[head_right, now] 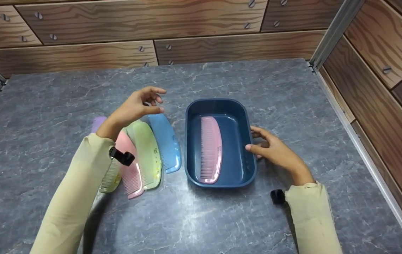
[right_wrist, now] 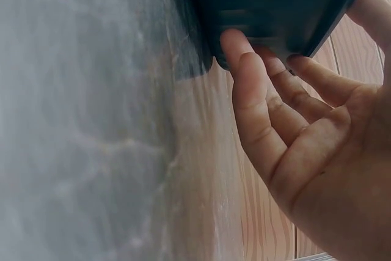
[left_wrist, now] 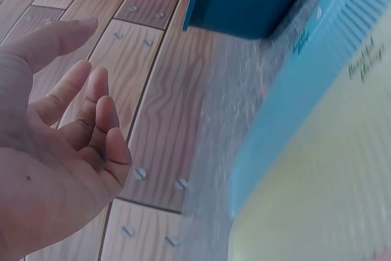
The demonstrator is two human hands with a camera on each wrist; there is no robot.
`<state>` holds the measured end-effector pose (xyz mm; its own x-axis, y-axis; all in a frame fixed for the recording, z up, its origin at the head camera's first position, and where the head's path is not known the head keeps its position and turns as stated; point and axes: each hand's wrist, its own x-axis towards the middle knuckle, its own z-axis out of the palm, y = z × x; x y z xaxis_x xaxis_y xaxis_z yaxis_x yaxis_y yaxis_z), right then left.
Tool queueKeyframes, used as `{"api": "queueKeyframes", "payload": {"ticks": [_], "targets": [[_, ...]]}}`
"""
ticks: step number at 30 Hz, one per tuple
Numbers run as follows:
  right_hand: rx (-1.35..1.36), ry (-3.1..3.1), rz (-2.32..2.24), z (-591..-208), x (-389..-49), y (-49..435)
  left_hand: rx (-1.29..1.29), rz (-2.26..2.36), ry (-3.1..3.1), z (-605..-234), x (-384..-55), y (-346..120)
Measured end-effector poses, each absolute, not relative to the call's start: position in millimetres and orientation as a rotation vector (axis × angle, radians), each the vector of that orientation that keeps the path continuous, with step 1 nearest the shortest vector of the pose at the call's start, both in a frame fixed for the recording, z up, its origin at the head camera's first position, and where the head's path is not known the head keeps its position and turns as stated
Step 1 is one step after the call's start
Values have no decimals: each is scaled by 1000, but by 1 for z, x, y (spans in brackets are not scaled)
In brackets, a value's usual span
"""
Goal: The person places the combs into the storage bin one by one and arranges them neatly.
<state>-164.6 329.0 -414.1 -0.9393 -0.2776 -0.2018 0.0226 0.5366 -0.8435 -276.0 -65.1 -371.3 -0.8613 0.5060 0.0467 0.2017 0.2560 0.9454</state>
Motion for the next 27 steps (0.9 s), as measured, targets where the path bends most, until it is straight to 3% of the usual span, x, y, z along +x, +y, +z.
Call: {"api": "queueKeyframes", "payload": {"ticks": [27], "targets": [[-238,2447,-1402,-415,-164,327,349,1683,2347,-381,-279,-160]]}}
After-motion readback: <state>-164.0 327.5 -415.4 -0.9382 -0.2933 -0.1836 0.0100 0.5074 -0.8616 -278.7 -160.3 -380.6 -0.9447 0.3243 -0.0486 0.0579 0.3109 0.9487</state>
